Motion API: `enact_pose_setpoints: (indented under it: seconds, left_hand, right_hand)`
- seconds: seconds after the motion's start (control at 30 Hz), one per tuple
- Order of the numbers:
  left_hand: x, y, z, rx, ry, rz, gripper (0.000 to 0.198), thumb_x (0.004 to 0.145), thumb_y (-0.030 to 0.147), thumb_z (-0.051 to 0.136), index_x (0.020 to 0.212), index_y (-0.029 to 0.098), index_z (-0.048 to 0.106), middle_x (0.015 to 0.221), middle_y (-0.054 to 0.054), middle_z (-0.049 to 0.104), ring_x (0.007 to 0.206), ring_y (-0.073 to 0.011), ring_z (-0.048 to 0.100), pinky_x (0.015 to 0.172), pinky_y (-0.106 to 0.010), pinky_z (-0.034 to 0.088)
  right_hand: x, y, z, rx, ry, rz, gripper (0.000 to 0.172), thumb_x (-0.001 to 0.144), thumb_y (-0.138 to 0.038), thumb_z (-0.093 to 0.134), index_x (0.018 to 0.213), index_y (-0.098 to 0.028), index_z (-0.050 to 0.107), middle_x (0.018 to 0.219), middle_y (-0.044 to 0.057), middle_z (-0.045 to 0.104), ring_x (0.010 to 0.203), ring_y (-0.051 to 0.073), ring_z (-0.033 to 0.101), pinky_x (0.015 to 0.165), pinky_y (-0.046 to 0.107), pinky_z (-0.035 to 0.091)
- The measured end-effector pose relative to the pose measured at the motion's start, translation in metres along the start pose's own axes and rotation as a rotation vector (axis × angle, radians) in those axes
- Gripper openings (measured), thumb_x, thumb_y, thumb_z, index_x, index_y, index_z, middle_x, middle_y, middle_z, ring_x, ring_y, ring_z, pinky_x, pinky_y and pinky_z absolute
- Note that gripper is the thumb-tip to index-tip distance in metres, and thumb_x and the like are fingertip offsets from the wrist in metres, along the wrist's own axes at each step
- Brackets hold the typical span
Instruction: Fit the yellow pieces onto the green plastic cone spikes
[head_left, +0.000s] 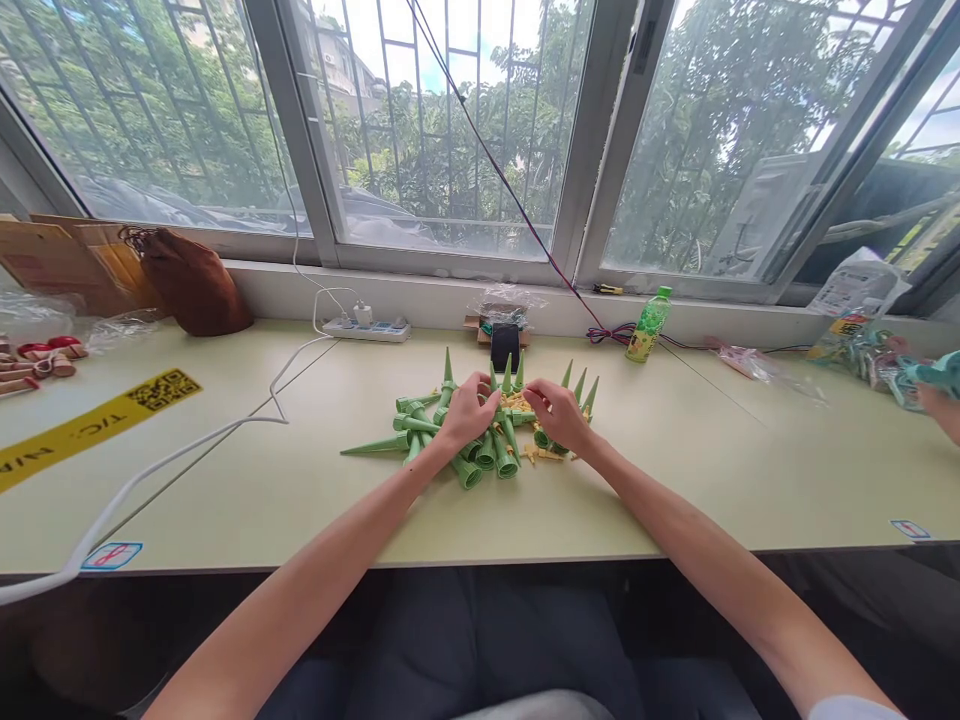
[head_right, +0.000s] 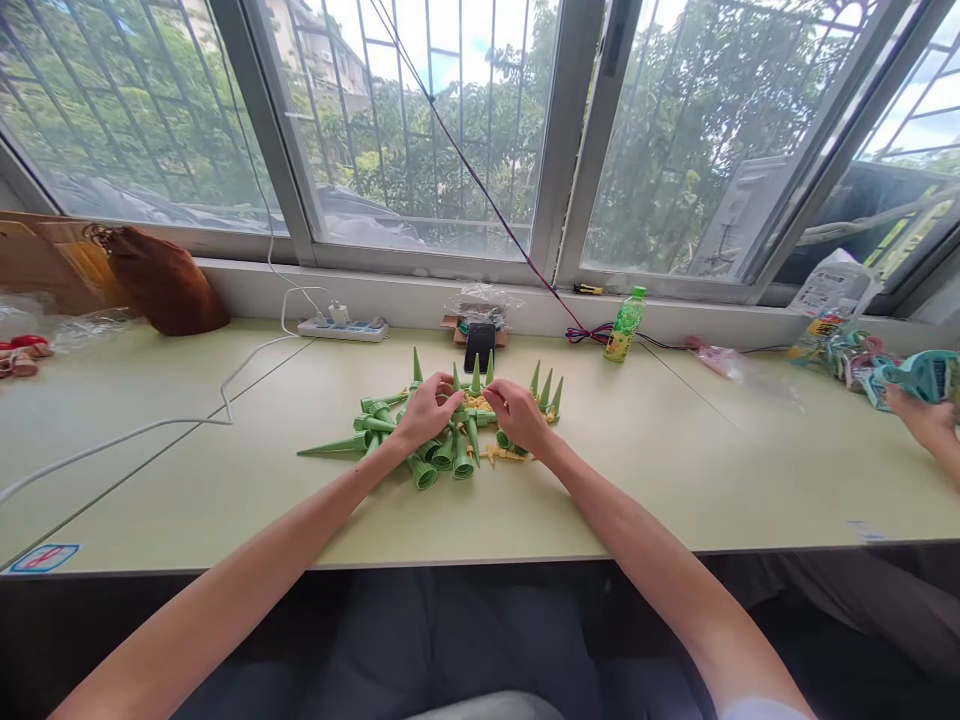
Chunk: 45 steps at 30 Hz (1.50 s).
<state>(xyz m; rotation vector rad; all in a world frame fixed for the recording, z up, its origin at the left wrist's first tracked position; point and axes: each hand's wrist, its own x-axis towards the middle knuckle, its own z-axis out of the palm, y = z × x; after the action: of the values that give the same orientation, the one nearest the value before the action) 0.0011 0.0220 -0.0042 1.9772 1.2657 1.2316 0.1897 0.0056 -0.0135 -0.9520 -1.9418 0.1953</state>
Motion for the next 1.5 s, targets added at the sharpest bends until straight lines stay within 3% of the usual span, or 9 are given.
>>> enact_pose_setpoints:
  seconds: [1.23,1.5]
  left_hand:
    - [-0.0037,0.0071,0.0020,-0.090,0.003,0.056,0.025,0.085,0.041,0.054,0.094,0.018,0.055,0.075,-0.003,0.064,0.054,-0.0114,0.054,0.050,-0.022,0.042]
    - [-0.0041,0.0090,0.0008,-0.081,0.022,0.073,0.027,0.086,0.043,0.053,0.095,0.018,0.055,0.077,-0.004,0.065,0.060,-0.0134,0.058,0.053,-0.023,0.045]
  right_hand:
    - [0.0005,0.0017,0.0008,0.012,-0.079,-0.047,0.020,0.094,-0.038,0.051,0.091,-0.020,0.060,0.084,0.005,0.064,0.069,0.015,0.056,0.064,0.028,0.046]
    - [-0.0006,0.0059,0.0021,0.023,-0.098,-0.075,0.018,0.092,-0.037,0.055,0.096,-0.021,0.061,0.086,0.004,0.061,0.066,0.013,0.056,0.062,0.027,0.048]
